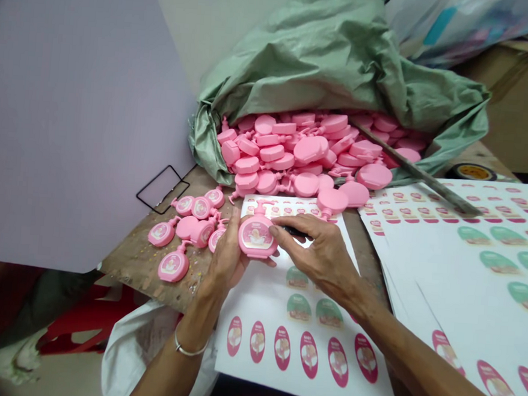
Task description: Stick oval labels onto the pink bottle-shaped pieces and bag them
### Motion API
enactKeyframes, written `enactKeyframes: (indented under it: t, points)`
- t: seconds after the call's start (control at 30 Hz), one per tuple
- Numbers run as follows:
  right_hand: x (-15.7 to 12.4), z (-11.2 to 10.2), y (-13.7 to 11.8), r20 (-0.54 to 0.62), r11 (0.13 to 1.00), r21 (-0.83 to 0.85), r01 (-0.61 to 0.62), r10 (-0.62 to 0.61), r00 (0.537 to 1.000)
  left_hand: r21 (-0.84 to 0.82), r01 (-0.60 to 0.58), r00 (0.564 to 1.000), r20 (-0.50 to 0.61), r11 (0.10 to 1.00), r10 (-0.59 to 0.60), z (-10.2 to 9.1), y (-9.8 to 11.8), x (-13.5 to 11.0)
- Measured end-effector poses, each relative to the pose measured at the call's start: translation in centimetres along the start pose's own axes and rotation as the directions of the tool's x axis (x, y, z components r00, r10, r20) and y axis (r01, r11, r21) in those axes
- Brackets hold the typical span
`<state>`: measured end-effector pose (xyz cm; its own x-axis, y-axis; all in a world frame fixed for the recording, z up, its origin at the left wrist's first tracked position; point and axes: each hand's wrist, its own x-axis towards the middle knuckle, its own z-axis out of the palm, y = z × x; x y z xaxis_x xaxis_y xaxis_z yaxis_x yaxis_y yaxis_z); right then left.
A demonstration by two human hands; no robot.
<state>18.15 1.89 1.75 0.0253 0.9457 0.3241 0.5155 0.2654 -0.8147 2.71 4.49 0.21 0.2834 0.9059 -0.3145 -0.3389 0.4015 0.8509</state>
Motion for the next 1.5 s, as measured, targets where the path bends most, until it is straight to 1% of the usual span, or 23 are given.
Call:
enactKeyframes:
  t: [0.2,0.37,0.43,0.5,0.57,0.67,0.73,0.8,0.83,0.87,0.9,0.97,1.03,1.1,1.13,1.17,1.2,1.27,1.33,1.37,1.43,1.47,1.5]
  points:
    - [0.1,0.2,-0.1,-0.006,0.999,-0.012,0.03,-0.03,1.0,-0.014,-0.001,1.0,-0.02,1.0,0.001,0.3,0.5,-0.3]
    - [0.3,0.1,0.2,-0.005,0.996,-0.042,0.081,-0.081,0.997,0.018,-0.041,0.994,0.1,0.999,0.039,0.0,0.9,-0.7]
    - [0.3,-0.1,0.5,0.0,0.983,-0.129,0.132,-0.134,0.991,0.077,-0.08,0.988,0.139,0.994,0.069,-0.4,0.8,-0.8]
    - [0.4,0.0,0.7,-0.039,0.947,-0.283,0.153,-0.171,0.984,0.114,-0.119,0.983,0.155,0.986,0.1,-0.7,0.7,-1.0]
    - [0.4,0.6,0.7,-0.101,0.928,-0.358,0.107,-0.152,0.983,0.127,-0.124,0.978,0.181,0.984,0.099,-0.7,0.5,-1.2]
    - [0.5,1.7,1.2,-0.104,0.976,-0.217,0.014,-0.037,0.994,0.193,-0.077,0.972,0.233,0.978,0.03,-0.6,0.3,-1.7]
    - [0.8,1.7,2.7,-0.093,0.982,-0.181,-0.057,0.04,0.995,0.263,-0.056,0.98,0.201,0.963,0.002,-1.2,0.4,-1.9]
    - [1.3,0.2,5.0,-0.141,0.957,-0.253,-0.145,0.112,0.984,0.382,-0.064,0.997,0.071,0.922,0.039,-2.8,0.8,-1.8]
    - [1.6,-1.0,6.3,-0.173,0.932,-0.304,-0.196,0.148,0.974,0.476,-0.071,0.995,-0.025,0.877,0.095,-4.0,1.2,-1.5]
    - [1.9,-2.3,7.6,-0.211,0.903,-0.345,-0.257,0.193,0.958,0.59,-0.082,0.972,-0.132,0.803,0.197,-5.3,1.7,-1.2]
    - [2.3,-3.5,8.7,-0.235,0.861,-0.394,-0.321,0.244,0.941,0.696,-0.093,0.927,-0.201,0.712,0.318,-6.5,2.3,-0.8]
    - [3.1,-5.3,10.3,-0.259,0.772,-0.475,-0.423,0.337,0.905,0.865,-0.07,0.828,-0.228,0.498,0.512,-8.5,3.5,-0.1]
    - [3.8,-5.5,10.8,-0.259,0.703,-0.542,-0.459,0.381,0.888,0.962,-0.083,0.708,-0.126,0.259,0.695,-9.3,4.4,0.4]
    - [4.3,-4.6,10.7,-0.236,0.666,-0.588,-0.46,0.402,0.885,0.986,-0.146,0.585,0.018,0.083,0.811,-8.7,4.5,0.7]
    - [4.4,-4.0,10.6,-0.22,0.655,-0.597,-0.463,0.421,0.88,0.978,-0.203,0.546,0.068,0.053,0.835,-7.9,4.2,0.7]
    - [4.5,-3.4,10.6,-0.201,0.648,-0.599,-0.47,0.447,0.872,0.961,-0.268,0.542,0.09,0.07,0.835,-7.0,3.6,0.7]
    - [4.4,-3.0,10.7,-0.181,0.646,-0.594,-0.48,0.474,0.862,0.935,-0.333,0.577,0.098,0.124,0.811,-6.0,2.9,0.7]
    - [4.1,-2.8,11.1,-0.158,0.65,-0.572,-0.5,0.511,0.845,0.866,-0.409,0.709,0.101,0.29,0.698,-4.1,1.2,0.9]
    - [3.6,-3.5,11.4,-0.161,0.687,-0.532,-0.495,0.492,0.855,0.795,-0.369,0.856,0.089,0.481,0.509,-2.7,-0.4,1.4]
    - [3.3,-4.1,11.3,-0.148,0.734,-0.495,-0.465,0.457,0.877,0.758,-0.32,0.908,0.074,0.568,0.413,-2.2,-0.9,1.6]
    - [2.4,-5.3,10.1,-0.026,0.868,-0.382,-0.319,0.335,0.942,0.66,-0.236,0.962,0.056,0.713,0.267,-1.6,-1.4,2.2]
    - [1.9,-5.8,9.1,0.087,0.927,-0.302,-0.221,0.258,0.962,0.594,-0.203,0.978,0.087,0.779,0.189,-1.4,-1.3,2.3]
    - [1.4,-6.2,7.8,0.235,0.969,-0.213,-0.125,0.175,0.956,0.518,-0.159,0.983,0.16,0.841,0.087,-1.2,-1.1,2.4]
